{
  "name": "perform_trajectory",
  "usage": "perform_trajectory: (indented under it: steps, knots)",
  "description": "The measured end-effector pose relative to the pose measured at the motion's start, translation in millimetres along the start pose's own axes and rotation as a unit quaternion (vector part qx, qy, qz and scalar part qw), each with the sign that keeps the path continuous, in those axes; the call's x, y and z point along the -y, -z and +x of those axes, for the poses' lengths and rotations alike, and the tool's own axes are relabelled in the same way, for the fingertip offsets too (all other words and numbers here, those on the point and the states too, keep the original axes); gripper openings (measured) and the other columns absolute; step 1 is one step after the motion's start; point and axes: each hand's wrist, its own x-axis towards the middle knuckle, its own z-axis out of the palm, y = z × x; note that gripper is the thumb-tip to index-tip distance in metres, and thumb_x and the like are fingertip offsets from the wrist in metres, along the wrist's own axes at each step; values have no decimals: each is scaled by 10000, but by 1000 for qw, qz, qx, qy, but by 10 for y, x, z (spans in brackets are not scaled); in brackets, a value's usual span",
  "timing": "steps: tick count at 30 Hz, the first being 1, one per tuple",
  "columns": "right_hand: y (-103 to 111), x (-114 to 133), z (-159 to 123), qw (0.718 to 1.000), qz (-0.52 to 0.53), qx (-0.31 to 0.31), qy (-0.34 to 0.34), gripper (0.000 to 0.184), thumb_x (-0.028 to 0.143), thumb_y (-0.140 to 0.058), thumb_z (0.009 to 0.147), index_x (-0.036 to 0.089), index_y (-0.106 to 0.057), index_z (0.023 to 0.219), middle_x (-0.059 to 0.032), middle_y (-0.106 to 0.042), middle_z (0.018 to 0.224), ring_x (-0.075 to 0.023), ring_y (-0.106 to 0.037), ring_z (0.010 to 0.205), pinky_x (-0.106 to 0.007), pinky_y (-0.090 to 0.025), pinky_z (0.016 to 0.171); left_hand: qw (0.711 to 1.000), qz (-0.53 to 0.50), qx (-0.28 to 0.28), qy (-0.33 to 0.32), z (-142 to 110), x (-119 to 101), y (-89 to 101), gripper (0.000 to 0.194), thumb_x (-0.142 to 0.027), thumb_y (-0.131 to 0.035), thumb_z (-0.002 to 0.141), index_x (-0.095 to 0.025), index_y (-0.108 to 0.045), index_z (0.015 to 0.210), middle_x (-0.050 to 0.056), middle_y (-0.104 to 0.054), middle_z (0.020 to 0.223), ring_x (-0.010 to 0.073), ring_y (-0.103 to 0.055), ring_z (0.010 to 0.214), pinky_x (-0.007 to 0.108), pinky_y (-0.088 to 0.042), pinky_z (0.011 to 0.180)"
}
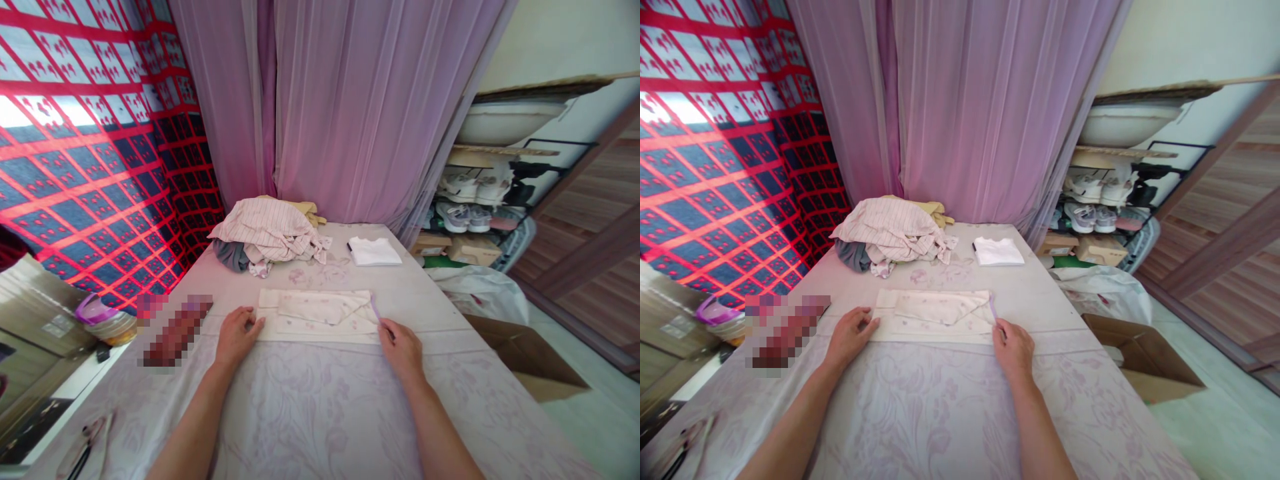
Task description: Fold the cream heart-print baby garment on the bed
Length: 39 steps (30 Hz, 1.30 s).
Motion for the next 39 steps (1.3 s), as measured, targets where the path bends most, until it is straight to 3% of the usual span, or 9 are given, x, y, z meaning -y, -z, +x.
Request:
perform_trajectory:
  steps: [7, 16, 39]
  knots:
    - [13, -19, 33, 998, 57, 16, -21, 388, 436, -447, 784, 188, -706, 933, -74, -709, 826, -213, -627, 771, -328, -440, 764, 999, -30, 1, -18, -28, 37, 1, 322, -482, -499, 807, -214, -637, 693, 88, -663, 1106, 249, -594, 1042, 403, -429, 939]
    - [46, -6, 58, 989, 126, 25, -67, 470, 513, -429, 764, 176, -711, 929, -49, -683, 670, -203, -602, 646, -315, -446, 665, 998, -54, 18, 0, -35, 58, 3, 378, -504, -466, 805, -226, -647, 625, 81, -697, 1034, 267, -567, 1103, 412, -421, 958]
    - [80, -79, 1, 971, 213, 36, -103, 449, 537, -500, 722, 173, -694, 900, -39, -664, 678, -187, -591, 658, -289, -456, 634, 991, -123, 36, 36, -93, -30, 138, 334, -423, -519, 766, -212, -543, 508, 46, -692, 976, 212, -607, 980, 363, -432, 934]
